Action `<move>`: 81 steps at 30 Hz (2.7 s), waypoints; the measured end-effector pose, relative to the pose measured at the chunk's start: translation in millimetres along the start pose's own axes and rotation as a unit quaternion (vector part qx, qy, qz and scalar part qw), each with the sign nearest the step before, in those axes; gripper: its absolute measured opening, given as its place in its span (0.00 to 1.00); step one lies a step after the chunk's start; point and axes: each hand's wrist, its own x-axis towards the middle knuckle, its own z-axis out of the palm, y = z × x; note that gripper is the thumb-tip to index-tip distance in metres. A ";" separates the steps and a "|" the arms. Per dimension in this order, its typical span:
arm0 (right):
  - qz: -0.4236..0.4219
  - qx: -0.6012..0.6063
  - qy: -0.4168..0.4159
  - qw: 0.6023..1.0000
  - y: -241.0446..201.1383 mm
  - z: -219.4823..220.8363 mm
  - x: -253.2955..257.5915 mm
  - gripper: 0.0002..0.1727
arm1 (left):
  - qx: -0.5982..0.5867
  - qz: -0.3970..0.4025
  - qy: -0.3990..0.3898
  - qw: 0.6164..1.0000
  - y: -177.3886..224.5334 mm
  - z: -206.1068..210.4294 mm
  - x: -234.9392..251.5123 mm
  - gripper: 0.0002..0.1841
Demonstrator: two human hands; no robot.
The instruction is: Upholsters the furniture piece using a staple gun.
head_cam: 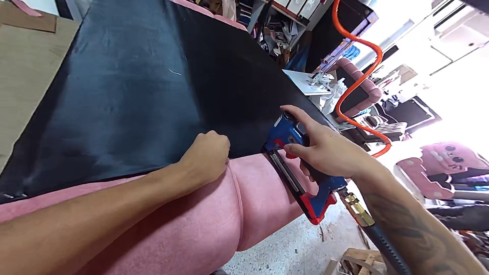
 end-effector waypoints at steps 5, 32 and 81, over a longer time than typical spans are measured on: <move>0.017 -0.043 -0.017 0.999 -10.0 3.9 2.8 0.45 | 0.045 0.062 0.023 0.997 0.8 5.2 -5.0 0.03; -0.054 0.031 0.074 0.995 -32.4 37.6 -56.7 0.47 | -0.012 -0.016 0.088 0.996 -62.2 3.4 -62.8 0.02; -0.070 0.022 0.081 0.994 -80.0 96.8 -78.3 0.49 | 0.037 -0.139 0.032 0.989 -122.4 -24.3 -129.8 0.12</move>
